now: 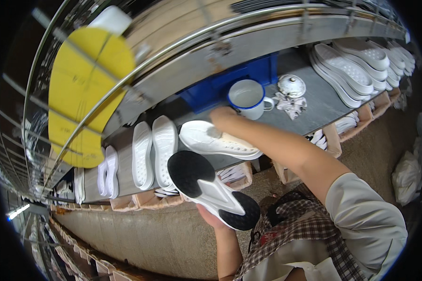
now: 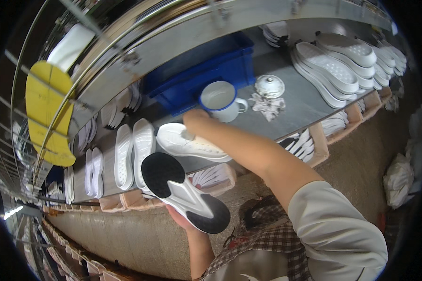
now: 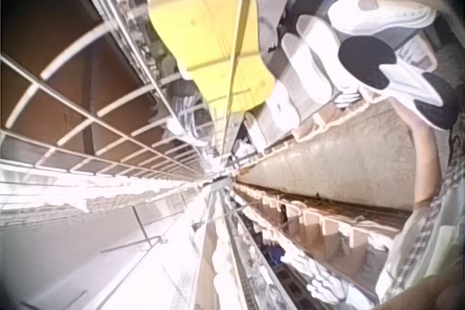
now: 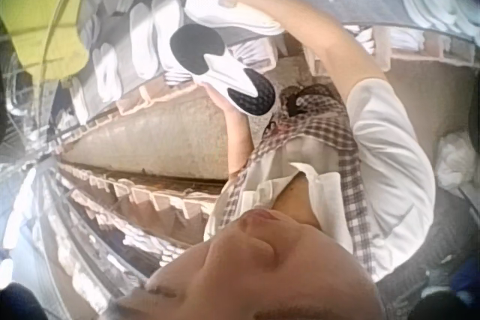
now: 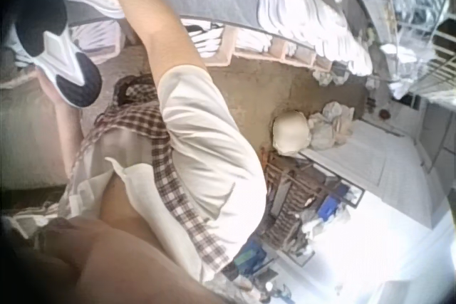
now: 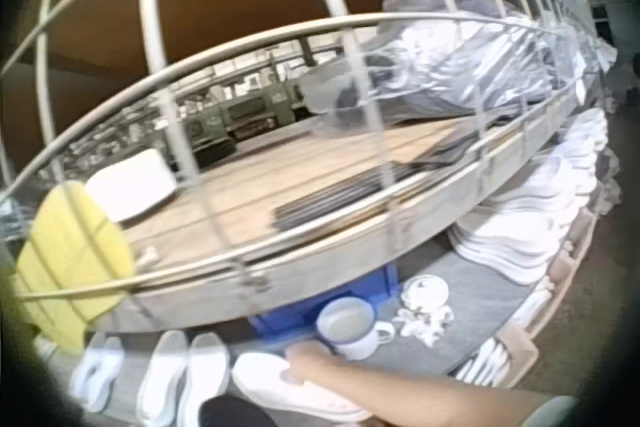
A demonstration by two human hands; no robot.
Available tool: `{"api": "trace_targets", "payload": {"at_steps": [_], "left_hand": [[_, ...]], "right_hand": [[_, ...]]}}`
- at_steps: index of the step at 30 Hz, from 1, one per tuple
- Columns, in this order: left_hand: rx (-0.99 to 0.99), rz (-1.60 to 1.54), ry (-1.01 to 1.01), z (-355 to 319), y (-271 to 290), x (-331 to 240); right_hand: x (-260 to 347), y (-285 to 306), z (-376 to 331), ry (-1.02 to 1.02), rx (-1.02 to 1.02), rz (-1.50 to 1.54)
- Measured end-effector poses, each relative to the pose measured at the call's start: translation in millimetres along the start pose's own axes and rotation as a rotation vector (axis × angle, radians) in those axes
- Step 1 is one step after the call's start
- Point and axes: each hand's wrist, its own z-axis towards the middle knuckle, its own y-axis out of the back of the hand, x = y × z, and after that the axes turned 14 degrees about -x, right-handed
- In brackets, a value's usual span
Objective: The person picks white shoe insoles from bins, turns them over, and scrubs the black soles with a brush. They repeat this process for several insoles, placing cleaned ones on a nearby shelf.
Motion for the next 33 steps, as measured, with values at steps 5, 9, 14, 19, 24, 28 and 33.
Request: {"api": "trace_targets", "payload": {"at_steps": [5, 9, 14, 19, 24, 28, 33], "left_hand": [[0.003, 0.235, -0.075, 1.4, 9.6, -4.3], [0.002, 0.358, -0.126, 12.5, 3.9, -2.3], [-0.05, 0.325, -0.126, 36.7, -11.2, 9.9], [0.076, 0.198, 0.054, 57.7, -21.1, 26.2], [0.035, 0.239, 0.105, 62.7, -24.3, 48.3], [0.021, 0.212, 0.142, 58.5, -25.7, 55.4], [0.047, 0.236, 0.103, 37.3, -22.9, 43.4]], "right_hand": [[-10.2, -9.1, 8.4, -0.099, -0.035, 0.049], [0.0, 6.9, -2.8, 0.109, -0.325, 0.104], [-3.3, 73.2, -30.7, 0.226, -0.588, 0.53], [-30.4, 127.3, -67.2, -0.294, 0.057, 1.195], [-56.5, 133.3, -93.0, -0.293, 0.278, 1.572], [-73.1, 131.1, -100.1, -0.367, 0.407, 1.898], [-84.3, 125.2, -104.3, -0.386, 0.243, 2.032]]}}
